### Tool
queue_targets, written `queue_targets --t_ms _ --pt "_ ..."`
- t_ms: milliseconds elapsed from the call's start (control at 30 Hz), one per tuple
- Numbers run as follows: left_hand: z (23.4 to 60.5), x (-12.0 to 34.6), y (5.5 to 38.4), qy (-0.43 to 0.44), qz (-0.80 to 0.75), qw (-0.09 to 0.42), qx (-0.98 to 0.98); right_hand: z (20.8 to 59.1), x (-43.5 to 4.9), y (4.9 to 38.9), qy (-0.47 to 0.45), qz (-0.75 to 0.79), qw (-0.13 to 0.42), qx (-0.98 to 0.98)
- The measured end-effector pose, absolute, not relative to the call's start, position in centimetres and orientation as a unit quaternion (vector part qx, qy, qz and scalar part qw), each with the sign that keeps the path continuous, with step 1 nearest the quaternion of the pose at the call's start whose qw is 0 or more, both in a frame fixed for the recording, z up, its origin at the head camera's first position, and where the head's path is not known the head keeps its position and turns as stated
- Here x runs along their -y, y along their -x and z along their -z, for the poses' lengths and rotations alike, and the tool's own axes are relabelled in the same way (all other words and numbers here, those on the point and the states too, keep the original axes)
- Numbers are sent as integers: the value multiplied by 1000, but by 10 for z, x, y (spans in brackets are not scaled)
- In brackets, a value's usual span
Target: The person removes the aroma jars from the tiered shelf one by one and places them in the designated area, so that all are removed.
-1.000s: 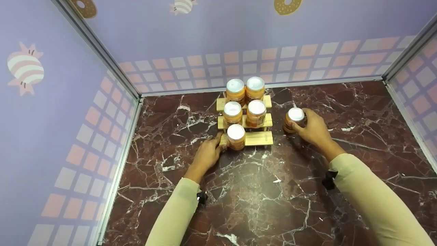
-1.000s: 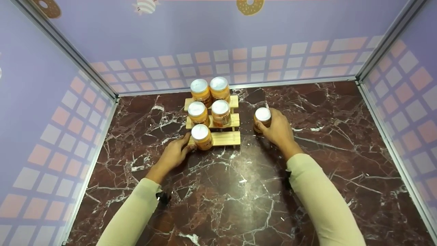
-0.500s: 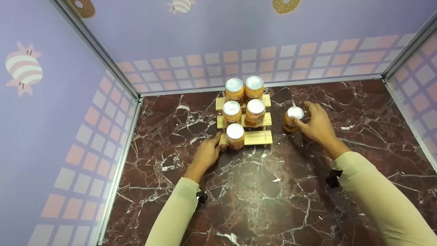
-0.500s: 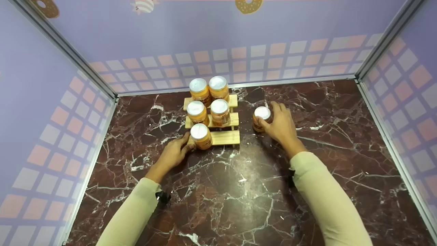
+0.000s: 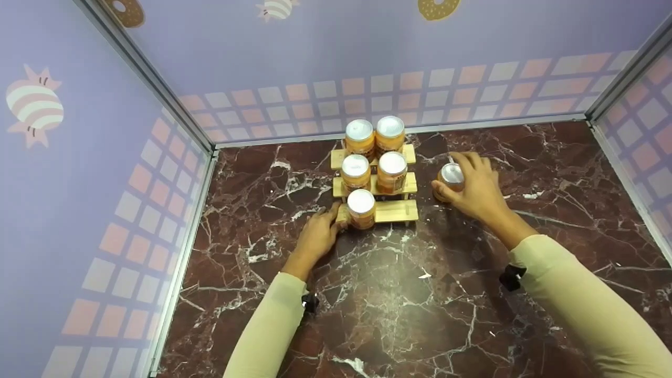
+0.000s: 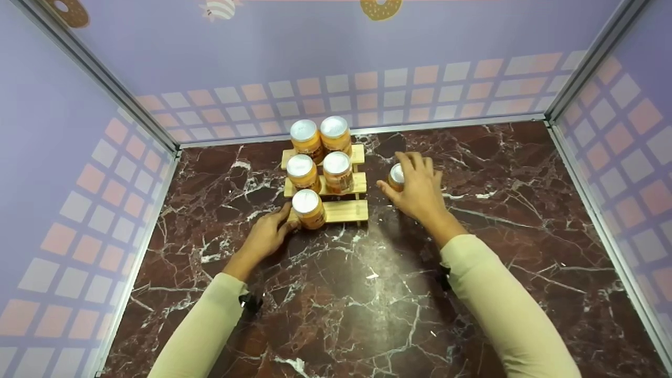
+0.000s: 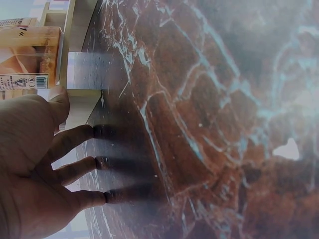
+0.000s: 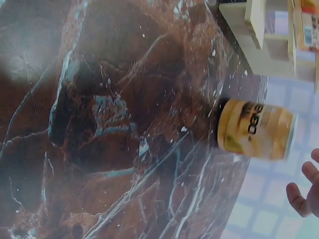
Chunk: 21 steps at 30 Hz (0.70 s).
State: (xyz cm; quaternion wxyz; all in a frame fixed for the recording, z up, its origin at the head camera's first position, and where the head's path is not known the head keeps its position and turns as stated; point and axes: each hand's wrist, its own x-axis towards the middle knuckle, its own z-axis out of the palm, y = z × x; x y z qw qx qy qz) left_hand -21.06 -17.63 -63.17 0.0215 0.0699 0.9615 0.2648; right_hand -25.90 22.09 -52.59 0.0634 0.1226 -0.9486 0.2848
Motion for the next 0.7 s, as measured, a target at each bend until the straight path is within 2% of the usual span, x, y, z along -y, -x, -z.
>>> queue_targets --t_ms 200,467,700 --pt "644 179 216 -71 -271 21 -960 526 -208 251 -157 -254 57 953" --pt "631 178 211 -65 -268 33 -961 533 -193 239 -196 -237 42 950" --pt "643 179 216 -67 -260 34 -963 536 -175 230 -232 -240 36 942"
